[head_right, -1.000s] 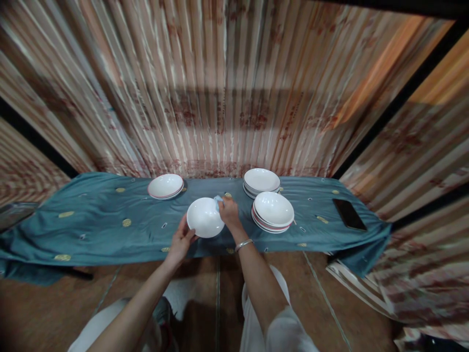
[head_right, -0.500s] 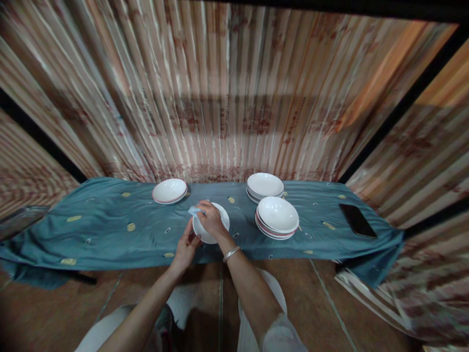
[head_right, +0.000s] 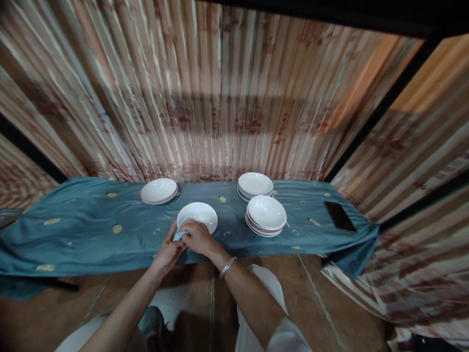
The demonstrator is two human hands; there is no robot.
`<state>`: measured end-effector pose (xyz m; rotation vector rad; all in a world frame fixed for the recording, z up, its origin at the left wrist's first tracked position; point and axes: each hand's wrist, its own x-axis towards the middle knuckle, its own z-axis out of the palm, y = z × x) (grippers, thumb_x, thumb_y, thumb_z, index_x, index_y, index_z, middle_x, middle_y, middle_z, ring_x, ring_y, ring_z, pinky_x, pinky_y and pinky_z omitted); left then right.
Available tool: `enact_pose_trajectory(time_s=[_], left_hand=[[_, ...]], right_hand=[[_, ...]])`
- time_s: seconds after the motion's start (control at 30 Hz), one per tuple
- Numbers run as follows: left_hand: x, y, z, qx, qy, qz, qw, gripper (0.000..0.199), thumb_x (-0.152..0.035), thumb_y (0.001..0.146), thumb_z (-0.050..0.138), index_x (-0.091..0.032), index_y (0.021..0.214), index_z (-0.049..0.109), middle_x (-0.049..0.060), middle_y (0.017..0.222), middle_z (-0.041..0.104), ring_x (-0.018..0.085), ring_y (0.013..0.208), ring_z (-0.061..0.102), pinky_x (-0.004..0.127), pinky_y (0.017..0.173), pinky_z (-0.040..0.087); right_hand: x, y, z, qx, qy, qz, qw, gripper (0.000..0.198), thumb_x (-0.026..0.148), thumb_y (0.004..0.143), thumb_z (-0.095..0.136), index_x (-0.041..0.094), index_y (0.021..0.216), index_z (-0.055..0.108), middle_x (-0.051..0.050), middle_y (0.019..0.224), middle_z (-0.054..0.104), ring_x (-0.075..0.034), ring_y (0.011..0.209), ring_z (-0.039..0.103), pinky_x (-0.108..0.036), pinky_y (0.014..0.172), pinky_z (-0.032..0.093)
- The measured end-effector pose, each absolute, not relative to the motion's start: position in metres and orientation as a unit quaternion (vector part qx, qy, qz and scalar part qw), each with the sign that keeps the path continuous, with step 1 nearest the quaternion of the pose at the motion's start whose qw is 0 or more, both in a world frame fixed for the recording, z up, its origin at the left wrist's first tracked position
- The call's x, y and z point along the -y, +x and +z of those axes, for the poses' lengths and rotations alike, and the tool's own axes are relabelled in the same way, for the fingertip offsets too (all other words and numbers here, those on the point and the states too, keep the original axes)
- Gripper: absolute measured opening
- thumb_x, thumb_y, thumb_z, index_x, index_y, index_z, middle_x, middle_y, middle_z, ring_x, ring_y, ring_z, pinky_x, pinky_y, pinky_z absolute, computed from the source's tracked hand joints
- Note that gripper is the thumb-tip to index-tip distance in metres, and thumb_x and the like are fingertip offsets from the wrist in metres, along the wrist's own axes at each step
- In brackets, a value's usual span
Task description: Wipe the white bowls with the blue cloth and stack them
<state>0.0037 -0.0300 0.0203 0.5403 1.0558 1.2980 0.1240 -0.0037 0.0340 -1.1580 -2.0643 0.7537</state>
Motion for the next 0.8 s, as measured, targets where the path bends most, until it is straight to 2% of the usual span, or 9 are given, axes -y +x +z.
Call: enact_pose_trajectory(time_s=[0.13,0.27,0.37,0.6,0.8], left_hand=[[0.028,-0.003,0.021,-0.450,0.252,0.558,0.651,0.106,0.001,0.043,0.058,-0.024,0.146,0.046,-0.002,0.086,0.072,0.010,0.066,0.061,0.022,0.066,0.053],[0.025,-0.004,0.022,-0.451,0.267,0.541,0.658,0.091,-0.011,0.058,0.070,-0.024,0.145,0.047,0.000,0.083,0.071,0.014,0.069,0.066,0.024,0.065,0.055],[0.023,0.001,0.021,-0.464,0.265,0.557,0.636,0.082,-0.018,0.066,0.076,-0.024,0.143,0.049,0.000,0.081,0.070,0.016,0.075,0.068,0.029,0.071,0.058],[0.018,0.002,0.015,-0.466,0.283,0.563,0.621,0.086,-0.009,0.068,0.075,-0.026,0.146,0.045,0.002,0.089,0.071,0.020,0.090,0.069,0.039,0.083,0.061],[0.015,-0.001,0.013,-0.484,0.300,0.552,0.609,0.084,-0.011,0.066,0.077,-0.026,0.144,0.049,0.004,0.091,0.072,0.023,0.097,0.068,0.038,0.082,0.061]], right_hand=[[0.012,0.139,0.035,0.810,-0.423,0.278,0.297,0.023,0.004,0.078,0.057,0.019,0.088,0.071,-0.005,0.114,0.073,-0.018,0.109,0.067,-0.027,0.097,0.048],[0.022,0.156,0.033,0.818,-0.431,0.257,0.283,0.025,0.002,0.077,0.058,0.020,0.089,0.071,-0.005,0.119,0.072,-0.020,0.115,0.065,-0.032,0.103,0.046],[0.029,0.169,0.030,0.827,-0.432,0.240,0.269,0.028,0.001,0.076,0.056,0.020,0.091,0.070,-0.006,0.123,0.070,-0.021,0.118,0.064,-0.036,0.105,0.046],[0.029,0.196,0.020,0.830,-0.454,0.181,0.269,0.026,0.000,0.078,0.052,0.020,0.087,0.067,-0.008,0.116,0.068,-0.022,0.112,0.063,-0.038,0.106,0.044],[0.015,0.206,0.009,0.771,-0.517,0.179,0.327,0.031,0.000,0.077,0.050,0.020,0.092,0.067,-0.009,0.120,0.065,-0.022,0.117,0.059,-0.040,0.107,0.044]])
